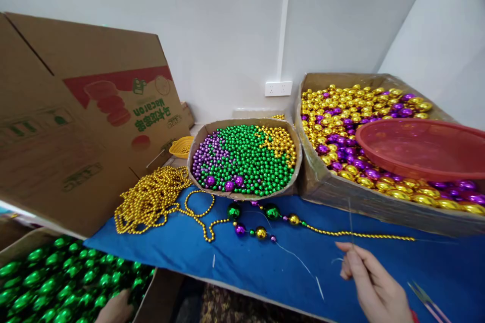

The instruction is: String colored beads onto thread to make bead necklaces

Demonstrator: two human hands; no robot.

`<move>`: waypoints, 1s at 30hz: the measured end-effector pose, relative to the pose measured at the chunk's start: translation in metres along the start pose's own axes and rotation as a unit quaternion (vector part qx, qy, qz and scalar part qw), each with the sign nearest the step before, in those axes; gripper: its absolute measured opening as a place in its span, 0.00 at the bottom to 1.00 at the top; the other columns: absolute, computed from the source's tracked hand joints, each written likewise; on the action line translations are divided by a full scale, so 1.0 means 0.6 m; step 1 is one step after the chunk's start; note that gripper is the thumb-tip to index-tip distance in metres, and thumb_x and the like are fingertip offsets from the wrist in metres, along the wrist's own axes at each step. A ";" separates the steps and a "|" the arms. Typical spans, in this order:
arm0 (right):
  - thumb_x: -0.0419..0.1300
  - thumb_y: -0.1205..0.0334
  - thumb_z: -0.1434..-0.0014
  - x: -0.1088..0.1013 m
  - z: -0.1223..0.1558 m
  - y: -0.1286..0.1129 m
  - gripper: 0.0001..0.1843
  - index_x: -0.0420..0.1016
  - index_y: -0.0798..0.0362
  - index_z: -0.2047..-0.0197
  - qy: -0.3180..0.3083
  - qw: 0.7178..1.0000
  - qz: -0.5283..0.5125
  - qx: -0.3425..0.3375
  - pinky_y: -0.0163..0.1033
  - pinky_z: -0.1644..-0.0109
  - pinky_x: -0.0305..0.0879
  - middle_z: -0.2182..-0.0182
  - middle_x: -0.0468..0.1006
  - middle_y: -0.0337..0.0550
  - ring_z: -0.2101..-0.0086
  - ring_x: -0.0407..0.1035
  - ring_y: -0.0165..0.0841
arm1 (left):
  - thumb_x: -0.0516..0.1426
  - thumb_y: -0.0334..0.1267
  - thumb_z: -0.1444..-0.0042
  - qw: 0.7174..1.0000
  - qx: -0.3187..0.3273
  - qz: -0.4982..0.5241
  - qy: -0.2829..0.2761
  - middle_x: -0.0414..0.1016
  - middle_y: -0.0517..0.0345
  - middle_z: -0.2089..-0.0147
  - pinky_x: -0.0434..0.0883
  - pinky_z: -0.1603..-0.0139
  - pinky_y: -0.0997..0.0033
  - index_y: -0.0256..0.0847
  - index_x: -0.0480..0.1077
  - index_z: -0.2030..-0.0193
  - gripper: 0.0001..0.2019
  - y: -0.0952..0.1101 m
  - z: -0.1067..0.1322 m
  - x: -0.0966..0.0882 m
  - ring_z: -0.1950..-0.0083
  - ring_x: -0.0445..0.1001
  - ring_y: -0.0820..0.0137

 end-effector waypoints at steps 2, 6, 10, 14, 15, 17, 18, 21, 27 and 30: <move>0.49 0.49 0.38 0.013 0.008 -0.001 0.18 0.73 0.53 0.59 -0.035 0.999 -0.006 -0.007 0.29 0.73 0.65 0.81 0.70 0.36 0.79 0.68 0.29 | 0.56 0.41 0.69 1.000 -0.003 -0.003 0.010 0.70 0.58 0.85 0.67 0.63 0.51 0.46 0.64 0.83 0.04 0.041 0.000 -0.043 0.72 0.74 0.49; 0.49 0.50 0.37 0.052 0.026 -0.018 0.18 0.74 0.52 0.58 -0.121 0.992 -0.023 -0.038 0.27 0.75 0.67 0.81 0.73 0.37 0.80 0.70 0.29 | 0.63 0.48 0.63 0.965 0.011 0.259 0.047 0.79 0.56 0.70 0.70 0.63 0.63 0.41 0.73 0.63 0.19 0.200 0.044 -0.114 0.63 0.76 0.55; 0.50 0.52 0.37 0.098 0.046 -0.044 0.15 0.74 0.48 0.57 -0.194 0.975 -0.030 -0.105 0.26 0.72 0.69 0.70 0.80 0.42 0.76 0.74 0.30 | 0.63 0.43 0.54 0.801 -0.031 0.584 -0.127 0.77 0.57 0.74 0.71 0.68 0.70 0.37 0.73 0.64 0.13 0.385 0.119 -0.064 0.71 0.75 0.67; 0.48 0.56 0.36 0.122 0.062 -0.057 0.13 0.70 0.45 0.52 -0.259 0.956 -0.015 -0.140 0.26 0.67 0.70 0.63 0.80 0.41 0.65 0.77 0.32 | 0.59 0.37 0.48 0.657 -0.123 0.687 -0.285 0.76 0.54 0.75 0.73 0.65 0.64 0.34 0.72 0.69 0.07 0.500 0.169 0.059 0.71 0.75 0.66; 0.47 0.57 0.35 0.123 0.065 -0.057 0.13 0.69 0.45 0.52 -0.264 0.954 -0.012 -0.144 0.26 0.67 0.70 0.62 0.80 0.41 0.65 0.77 0.32 | 0.58 0.37 0.46 0.630 -0.136 0.698 -0.310 0.76 0.53 0.74 0.73 0.63 0.63 0.33 0.72 0.69 0.08 0.516 0.178 0.087 0.70 0.76 0.66; 0.46 0.59 0.34 0.120 0.069 -0.054 0.13 0.68 0.45 0.51 -0.254 0.955 -0.005 -0.155 0.26 0.67 0.70 0.63 0.80 0.41 0.66 0.77 0.31 | 0.55 0.38 0.44 0.587 -0.155 0.708 -0.360 0.76 0.50 0.71 0.73 0.60 0.61 0.32 0.72 0.68 0.10 0.536 0.195 0.132 0.67 0.76 0.64; 0.46 0.59 0.34 0.117 0.070 -0.051 0.13 0.68 0.45 0.52 -0.245 0.956 0.000 -0.158 0.26 0.67 0.70 0.63 0.80 0.41 0.66 0.77 0.31 | 0.55 0.38 0.44 0.572 -0.160 0.708 -0.382 0.76 0.48 0.69 0.73 0.58 0.59 0.31 0.71 0.67 0.11 0.542 0.202 0.147 0.66 0.76 0.63; 0.46 0.60 0.34 0.109 0.073 -0.040 0.13 0.68 0.47 0.52 -0.225 0.962 0.019 -0.154 0.27 0.67 0.70 0.63 0.80 0.43 0.66 0.77 0.32 | 0.54 0.42 0.43 0.546 -0.152 0.699 -0.435 0.76 0.45 0.65 0.71 0.56 0.56 0.30 0.71 0.63 0.14 0.553 0.220 0.171 0.63 0.76 0.61; 0.46 0.61 0.35 0.105 0.074 -0.032 0.13 0.68 0.47 0.52 -0.203 0.965 0.029 -0.166 0.28 0.66 0.71 0.63 0.81 0.43 0.65 0.77 0.33 | 0.56 0.38 0.44 0.553 -0.060 0.692 -0.460 0.74 0.49 0.59 0.70 0.51 0.55 0.38 0.66 0.51 0.14 0.557 0.237 0.169 0.57 0.76 0.59; 0.46 0.61 0.35 0.105 0.074 -0.031 0.14 0.69 0.47 0.52 -0.201 0.965 0.025 -0.167 0.29 0.66 0.72 0.63 0.81 0.43 0.65 0.77 0.33 | 0.57 0.36 0.44 0.580 -0.033 0.680 -0.447 0.74 0.50 0.56 0.70 0.50 0.55 0.39 0.66 0.51 0.14 0.551 0.241 0.169 0.55 0.76 0.59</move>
Point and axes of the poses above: each hand's wrist, its own z-axis away from the middle knuckle, its own x-axis out of the palm, y = z × x, the point moved 2 cm from there along -z, towards the middle knuckle
